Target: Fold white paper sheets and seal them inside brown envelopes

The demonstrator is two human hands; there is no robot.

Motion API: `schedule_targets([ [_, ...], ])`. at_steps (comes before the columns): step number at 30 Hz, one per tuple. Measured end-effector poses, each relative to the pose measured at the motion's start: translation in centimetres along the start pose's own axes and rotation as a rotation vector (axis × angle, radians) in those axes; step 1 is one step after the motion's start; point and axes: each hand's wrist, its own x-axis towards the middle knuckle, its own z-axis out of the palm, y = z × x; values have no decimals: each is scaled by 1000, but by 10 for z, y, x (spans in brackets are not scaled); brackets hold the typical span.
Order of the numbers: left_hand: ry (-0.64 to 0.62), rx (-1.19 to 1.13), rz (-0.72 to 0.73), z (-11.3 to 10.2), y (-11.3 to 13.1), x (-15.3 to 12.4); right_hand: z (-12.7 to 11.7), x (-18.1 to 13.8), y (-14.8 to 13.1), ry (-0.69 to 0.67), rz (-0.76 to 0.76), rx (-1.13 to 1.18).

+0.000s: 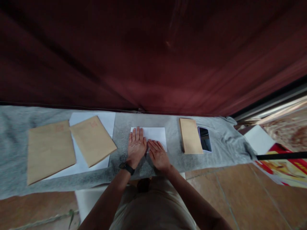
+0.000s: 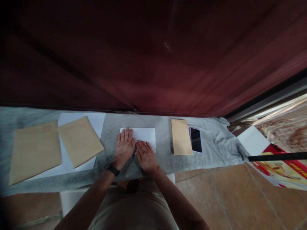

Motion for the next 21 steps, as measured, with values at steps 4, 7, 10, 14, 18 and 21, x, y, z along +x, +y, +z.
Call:
schedule_targets([
  [4, 27, 4, 13, 2, -1, 0, -1, 14, 5, 6, 4, -19],
  [7, 24, 4, 12, 2, -1, 1, -2, 41, 12, 19, 29, -39],
  [10, 4, 8, -11, 3, 0, 2, -2, 68, 18, 45, 76, -34],
  [14, -19, 26, -26, 4, 0, 3, 2, 84, 23, 83, 117, -21],
  [18, -10, 32, -15, 6, -1, 3, 5, 69, 20, 91, 99, -33],
  [21, -3, 36, 0, 7, -2, 3, 5, 44, 14, 72, 66, -47],
])
